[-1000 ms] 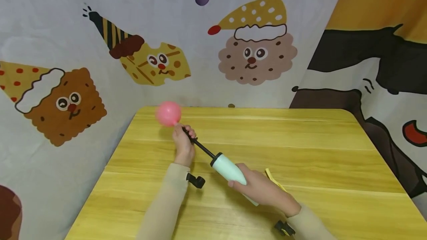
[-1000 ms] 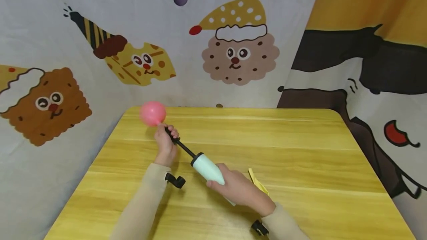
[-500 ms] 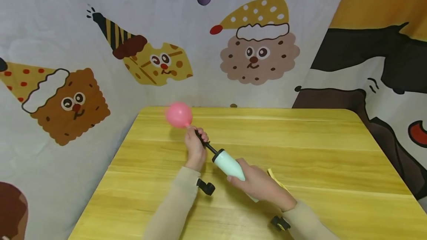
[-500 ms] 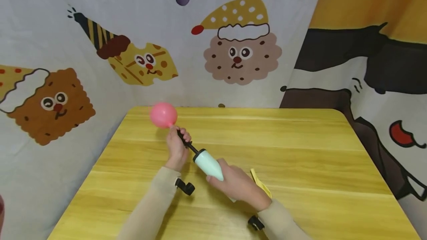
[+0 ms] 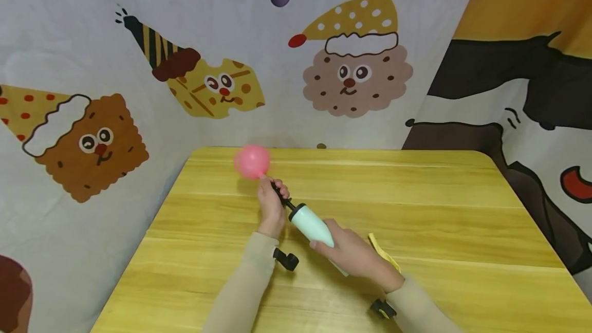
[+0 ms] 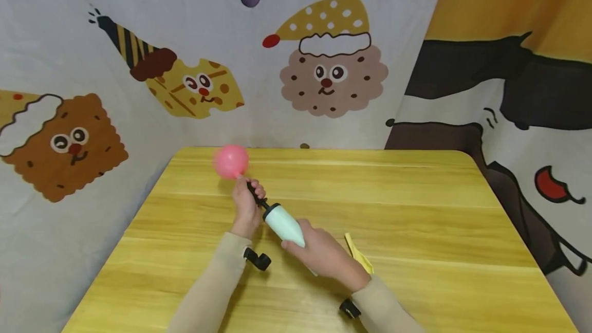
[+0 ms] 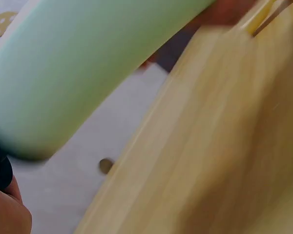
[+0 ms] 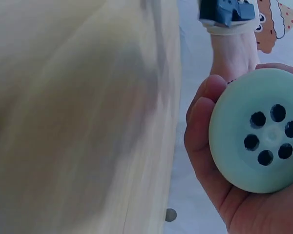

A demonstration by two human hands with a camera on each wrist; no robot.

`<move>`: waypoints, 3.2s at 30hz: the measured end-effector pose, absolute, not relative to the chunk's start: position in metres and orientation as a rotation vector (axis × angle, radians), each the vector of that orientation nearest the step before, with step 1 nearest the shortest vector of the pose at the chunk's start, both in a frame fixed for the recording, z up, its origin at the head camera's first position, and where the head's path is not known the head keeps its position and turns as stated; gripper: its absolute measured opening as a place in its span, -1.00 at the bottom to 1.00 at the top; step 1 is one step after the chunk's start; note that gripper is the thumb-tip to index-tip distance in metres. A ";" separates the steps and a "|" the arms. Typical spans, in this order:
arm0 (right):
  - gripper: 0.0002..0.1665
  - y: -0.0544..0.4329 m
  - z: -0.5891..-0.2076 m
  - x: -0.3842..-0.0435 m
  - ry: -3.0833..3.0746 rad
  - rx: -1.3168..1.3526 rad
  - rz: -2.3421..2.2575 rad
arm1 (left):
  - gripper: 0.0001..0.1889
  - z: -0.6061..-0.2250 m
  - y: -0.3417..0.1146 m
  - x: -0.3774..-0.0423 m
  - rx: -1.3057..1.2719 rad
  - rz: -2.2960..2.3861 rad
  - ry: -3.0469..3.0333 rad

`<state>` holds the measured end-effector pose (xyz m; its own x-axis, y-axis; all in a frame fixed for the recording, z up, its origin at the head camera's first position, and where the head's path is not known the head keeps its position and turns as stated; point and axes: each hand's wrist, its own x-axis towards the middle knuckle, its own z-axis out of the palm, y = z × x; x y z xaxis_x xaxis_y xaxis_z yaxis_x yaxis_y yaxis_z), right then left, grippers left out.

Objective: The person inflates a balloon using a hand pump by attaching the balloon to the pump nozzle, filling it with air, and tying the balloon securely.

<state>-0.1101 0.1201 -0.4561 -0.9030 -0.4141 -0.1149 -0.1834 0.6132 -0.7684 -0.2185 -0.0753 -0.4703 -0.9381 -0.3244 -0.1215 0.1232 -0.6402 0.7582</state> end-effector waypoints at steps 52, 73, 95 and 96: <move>-0.22 0.134 -0.452 -0.106 2.509 -0.615 -1.113 | -0.66 -0.469 -0.087 -0.220 0.385 -2.621 -1.089; -0.14 0.129 -0.457 -0.109 2.470 -0.520 -1.186 | -0.64 -0.472 -0.087 -0.224 0.385 -2.589 -1.130; -0.21 0.127 -0.451 -0.121 2.477 -0.581 -1.189 | -0.66 -0.479 -0.060 -0.205 0.399 -2.679 -1.161; -0.22 0.125 -0.451 -0.122 2.474 -0.579 -1.195 | -0.65 -0.480 -0.059 -0.204 0.404 -2.688 -1.167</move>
<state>-0.1217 0.1252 -0.4514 -0.8622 -0.4927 -0.1175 -0.2142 0.5648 -0.7969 -0.2043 -0.0588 -0.4799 -0.9462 -0.2725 -0.1745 0.0587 -0.6747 0.7358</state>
